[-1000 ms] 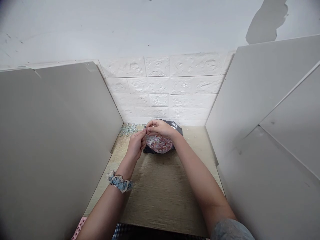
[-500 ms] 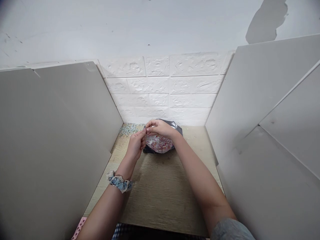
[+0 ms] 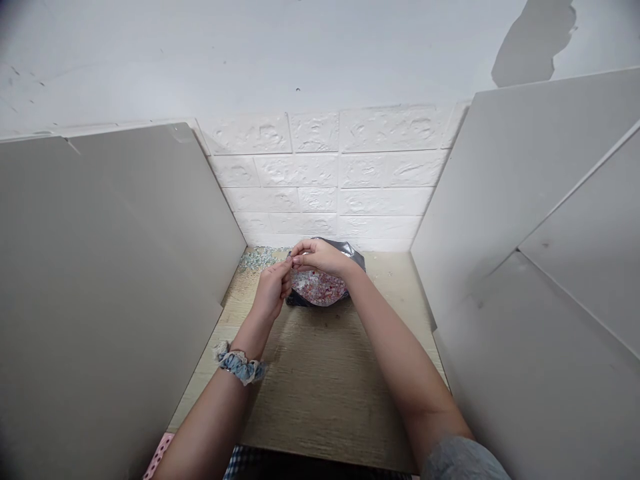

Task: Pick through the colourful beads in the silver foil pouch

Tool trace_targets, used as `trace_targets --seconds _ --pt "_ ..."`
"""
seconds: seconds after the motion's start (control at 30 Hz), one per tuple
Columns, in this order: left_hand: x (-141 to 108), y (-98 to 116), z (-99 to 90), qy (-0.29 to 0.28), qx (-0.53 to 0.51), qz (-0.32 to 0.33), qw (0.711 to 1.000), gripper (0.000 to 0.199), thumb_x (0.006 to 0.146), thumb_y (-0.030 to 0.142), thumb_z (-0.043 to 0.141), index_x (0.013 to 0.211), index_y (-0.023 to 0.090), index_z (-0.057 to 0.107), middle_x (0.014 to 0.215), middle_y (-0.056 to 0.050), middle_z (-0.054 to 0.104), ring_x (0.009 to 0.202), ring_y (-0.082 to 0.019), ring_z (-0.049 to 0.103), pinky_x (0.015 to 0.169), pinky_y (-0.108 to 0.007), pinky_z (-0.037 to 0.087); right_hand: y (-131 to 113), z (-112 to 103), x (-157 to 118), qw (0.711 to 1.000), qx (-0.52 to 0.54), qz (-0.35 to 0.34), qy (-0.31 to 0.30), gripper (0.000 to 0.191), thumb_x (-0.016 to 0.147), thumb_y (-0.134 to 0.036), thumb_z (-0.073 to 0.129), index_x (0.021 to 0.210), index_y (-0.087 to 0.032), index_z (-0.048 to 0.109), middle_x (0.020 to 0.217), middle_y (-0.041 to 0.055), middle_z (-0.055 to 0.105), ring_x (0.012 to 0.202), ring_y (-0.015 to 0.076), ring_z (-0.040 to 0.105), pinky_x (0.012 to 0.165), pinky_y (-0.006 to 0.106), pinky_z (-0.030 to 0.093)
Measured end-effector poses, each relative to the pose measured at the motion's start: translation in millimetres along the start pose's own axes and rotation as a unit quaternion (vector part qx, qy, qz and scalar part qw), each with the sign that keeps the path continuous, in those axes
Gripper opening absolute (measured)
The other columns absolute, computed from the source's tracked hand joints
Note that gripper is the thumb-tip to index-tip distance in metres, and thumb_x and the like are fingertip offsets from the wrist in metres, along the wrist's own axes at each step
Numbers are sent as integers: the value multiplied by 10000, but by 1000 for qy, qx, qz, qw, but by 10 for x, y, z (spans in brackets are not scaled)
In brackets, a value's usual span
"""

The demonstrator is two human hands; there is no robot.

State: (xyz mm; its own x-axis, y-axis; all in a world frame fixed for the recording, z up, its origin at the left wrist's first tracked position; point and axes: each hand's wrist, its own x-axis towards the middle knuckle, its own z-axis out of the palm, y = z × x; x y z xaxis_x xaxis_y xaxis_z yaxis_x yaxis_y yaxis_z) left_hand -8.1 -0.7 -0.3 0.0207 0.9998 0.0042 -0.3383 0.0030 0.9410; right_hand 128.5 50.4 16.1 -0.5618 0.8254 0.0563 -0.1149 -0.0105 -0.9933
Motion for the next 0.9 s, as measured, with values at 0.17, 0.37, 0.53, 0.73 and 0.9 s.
trace_targets --seconds 0.17,0.37,0.53,0.73,0.9 --pt "-13 26 21 5 -8 -10 1000 363 650 427 669 583 169 423 422 109 232 338 -13 167 350 -190 88 -13 12 2 1000 -14 -1 3 150 655 -178 717 756 -151 609 764 0 611 766 100 588 751 238 505" --pt "-22 48 31 -8 -37 -34 999 321 641 397 666 638 169 440 442 118 211 343 -10 148 348 -175 93 -10 -4 5 1000 -30 0 -2 145 669 -198 710 766 -157 611 769 -3 608 771 102 586 763 244 493" --pt "-14 52 29 -28 -69 -53 996 235 638 338 624 660 163 467 453 110 222 339 -14 163 342 -172 116 -17 -27 -5 999 -38 -5 8 142 677 -210 709 769 -166 610 774 2 611 760 107 583 745 249 491" --pt "-20 79 63 -36 -88 -59 994 202 619 298 612 663 158 474 468 92 286 353 -16 220 358 -171 137 -29 -35 -14 999 -37 -1 11 135 678 -212 707 759 -166 610 773 4 623 761 106 593 744 239 490" --pt "-18 51 69 -26 -58 -24 998 257 638 321 659 638 157 461 487 81 332 376 -16 252 373 -178 145 -33 -29 -14 999 -32 -5 17 142 665 -201 711 757 -166 609 751 -4 614 753 106 593 742 235 496"
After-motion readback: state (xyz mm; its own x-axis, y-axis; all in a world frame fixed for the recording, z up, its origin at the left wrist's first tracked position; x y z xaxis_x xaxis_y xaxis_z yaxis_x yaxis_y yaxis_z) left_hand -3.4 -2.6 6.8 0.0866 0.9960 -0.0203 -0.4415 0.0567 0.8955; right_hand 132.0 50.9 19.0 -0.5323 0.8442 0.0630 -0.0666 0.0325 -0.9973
